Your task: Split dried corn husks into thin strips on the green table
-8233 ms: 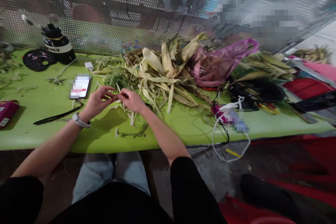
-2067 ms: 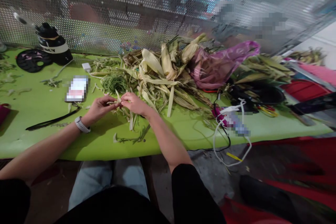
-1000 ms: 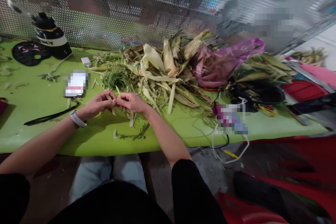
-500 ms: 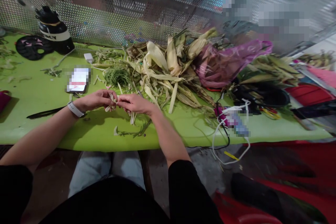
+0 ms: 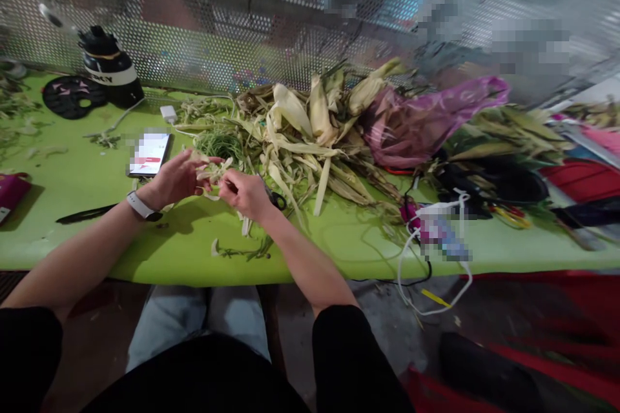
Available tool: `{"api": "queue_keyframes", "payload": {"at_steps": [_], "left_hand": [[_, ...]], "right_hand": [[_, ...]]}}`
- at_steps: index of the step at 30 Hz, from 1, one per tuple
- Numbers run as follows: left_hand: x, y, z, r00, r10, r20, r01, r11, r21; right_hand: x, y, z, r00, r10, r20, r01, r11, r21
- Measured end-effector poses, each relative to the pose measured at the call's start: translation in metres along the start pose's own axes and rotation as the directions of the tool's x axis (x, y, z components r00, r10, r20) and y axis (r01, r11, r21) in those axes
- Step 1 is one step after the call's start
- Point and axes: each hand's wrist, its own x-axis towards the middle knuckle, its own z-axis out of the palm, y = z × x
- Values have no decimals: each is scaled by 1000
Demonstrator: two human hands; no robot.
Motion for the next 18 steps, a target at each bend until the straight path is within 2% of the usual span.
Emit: {"api": "queue_keyframes", "payload": {"at_steps": [2,4,5,7,9,12,18], "left_hand": [[1,-6,4,991,87,-97,-94,993,-73],[3,-16,11,970,166,-176,-173,984,-29],[3,-22,15,964,200,-175,-199,980,27],[3,-33,23,961,241,-138,-219,964,153],[2,-40,31,953,272,-133,-245,951,191],[1,-46,37,950,276,-145,-258,957,130],[0,-46,36,934,249,-258,-259,966,-8]], "right_hand": [[1,3,1,991,48,-127,-49,999,-12],[2,5,1,979,76,-188,-84,996,-38],[3,7,2,977,79,-198,-91,995,-52],[3,10,5,980,72,-186,-89,992,-88],[3,12,9,987,52,-149,-73,987,-145],[3,14,16,995,4,-95,-29,965,-262],[4,10,23,996,-87,0,77,888,-454]]}}
